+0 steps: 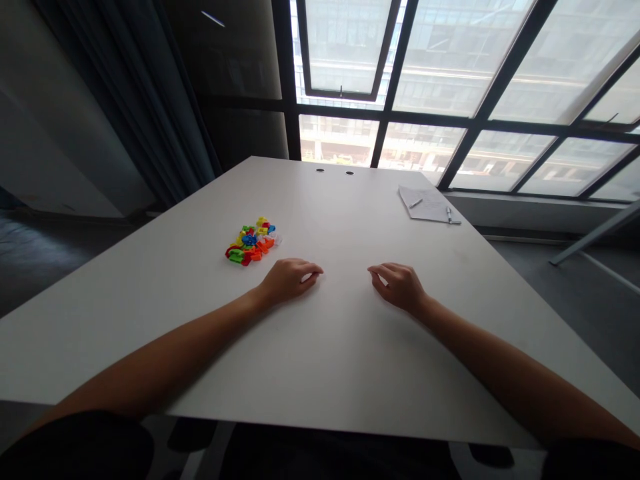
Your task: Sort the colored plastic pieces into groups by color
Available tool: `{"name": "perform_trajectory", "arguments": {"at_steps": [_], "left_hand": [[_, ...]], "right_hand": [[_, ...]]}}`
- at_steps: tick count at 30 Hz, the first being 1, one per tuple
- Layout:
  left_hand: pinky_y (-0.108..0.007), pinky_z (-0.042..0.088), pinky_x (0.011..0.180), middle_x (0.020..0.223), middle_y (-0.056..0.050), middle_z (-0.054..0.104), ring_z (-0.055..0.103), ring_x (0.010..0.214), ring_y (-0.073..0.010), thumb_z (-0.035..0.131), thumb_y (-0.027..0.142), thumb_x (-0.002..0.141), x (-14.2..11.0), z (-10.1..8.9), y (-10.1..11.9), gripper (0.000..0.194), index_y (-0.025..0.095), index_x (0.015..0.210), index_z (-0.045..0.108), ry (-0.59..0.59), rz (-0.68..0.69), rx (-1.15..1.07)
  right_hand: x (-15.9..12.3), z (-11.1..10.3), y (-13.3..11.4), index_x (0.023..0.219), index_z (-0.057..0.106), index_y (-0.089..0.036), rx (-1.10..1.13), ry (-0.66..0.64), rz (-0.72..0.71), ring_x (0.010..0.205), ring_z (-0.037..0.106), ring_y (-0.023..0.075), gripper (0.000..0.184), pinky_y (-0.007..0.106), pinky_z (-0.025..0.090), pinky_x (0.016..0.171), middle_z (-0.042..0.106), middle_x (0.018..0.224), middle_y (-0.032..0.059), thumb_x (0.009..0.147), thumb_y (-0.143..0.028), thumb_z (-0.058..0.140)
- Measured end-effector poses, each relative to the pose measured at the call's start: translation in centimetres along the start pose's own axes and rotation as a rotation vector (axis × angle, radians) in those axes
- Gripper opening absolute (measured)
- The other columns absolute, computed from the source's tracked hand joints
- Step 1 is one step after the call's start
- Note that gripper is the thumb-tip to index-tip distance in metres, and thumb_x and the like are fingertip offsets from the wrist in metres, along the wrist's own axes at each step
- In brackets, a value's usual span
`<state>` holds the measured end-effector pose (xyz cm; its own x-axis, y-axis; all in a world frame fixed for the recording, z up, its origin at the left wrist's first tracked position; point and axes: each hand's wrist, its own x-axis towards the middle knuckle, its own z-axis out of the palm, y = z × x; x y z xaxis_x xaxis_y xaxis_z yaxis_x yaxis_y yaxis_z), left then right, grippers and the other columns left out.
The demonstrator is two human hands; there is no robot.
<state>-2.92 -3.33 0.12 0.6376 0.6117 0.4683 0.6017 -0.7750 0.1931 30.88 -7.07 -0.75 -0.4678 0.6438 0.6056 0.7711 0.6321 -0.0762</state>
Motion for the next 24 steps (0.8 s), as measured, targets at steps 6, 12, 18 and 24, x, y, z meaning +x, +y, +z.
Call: {"name": "perform_trajectory", "arguments": {"at_steps": [6,12,18,24], "left_hand": [[-0.032,0.057,0.077,0.096,-0.002,0.083,0.077,0.083,-0.0197,0.055,0.031,0.102,0.1,-0.1,0.5,0.025,0.026,0.103,0.080,0.044,-0.010,-0.016],[-0.037,0.058,0.086,0.099,-0.003,0.083,0.078,0.089,-0.0222,0.058,0.032,0.101,0.3,-0.4,0.9,0.022,0.025,0.102,0.079,0.103,0.004,-0.034],[-0.045,0.053,0.108,0.124,-0.006,0.079,0.072,0.122,-0.0262,0.061,0.035,0.101,0.7,-0.9,1.7,0.024,0.024,0.118,0.074,0.152,0.033,-0.057],[-0.051,0.041,0.124,0.155,-0.011,0.060,0.053,0.147,-0.0317,0.061,0.044,0.100,1.1,-1.0,2.5,0.054,0.023,0.149,0.057,0.127,0.025,-0.002]], "right_hand": [[0.1,-0.4,-0.5,0.105,0.081,-0.022,0.045,-0.026,0.071,0.089,0.080,0.0232,0.030,0.034,0.061,0.080,0.084,0.098,0.0072,0.094,-0.016,0.054],[0.4,-0.7,-1.5,0.122,0.077,-0.021,0.091,0.006,0.078,0.114,0.076,0.0261,0.035,0.042,0.062,0.100,0.081,0.120,0.0100,0.101,-0.020,0.049],[0.6,-0.1,-1.8,0.161,0.043,-0.008,0.035,-0.043,0.053,0.159,0.035,0.0358,0.065,0.061,0.034,0.129,0.044,0.166,0.0239,0.107,-0.043,0.051],[0.7,-0.5,-2.0,0.173,0.004,-0.012,0.009,-0.082,0.034,0.166,0.010,0.0380,0.093,0.068,0.019,0.132,0.019,0.177,0.0227,0.106,-0.057,0.050]]}}
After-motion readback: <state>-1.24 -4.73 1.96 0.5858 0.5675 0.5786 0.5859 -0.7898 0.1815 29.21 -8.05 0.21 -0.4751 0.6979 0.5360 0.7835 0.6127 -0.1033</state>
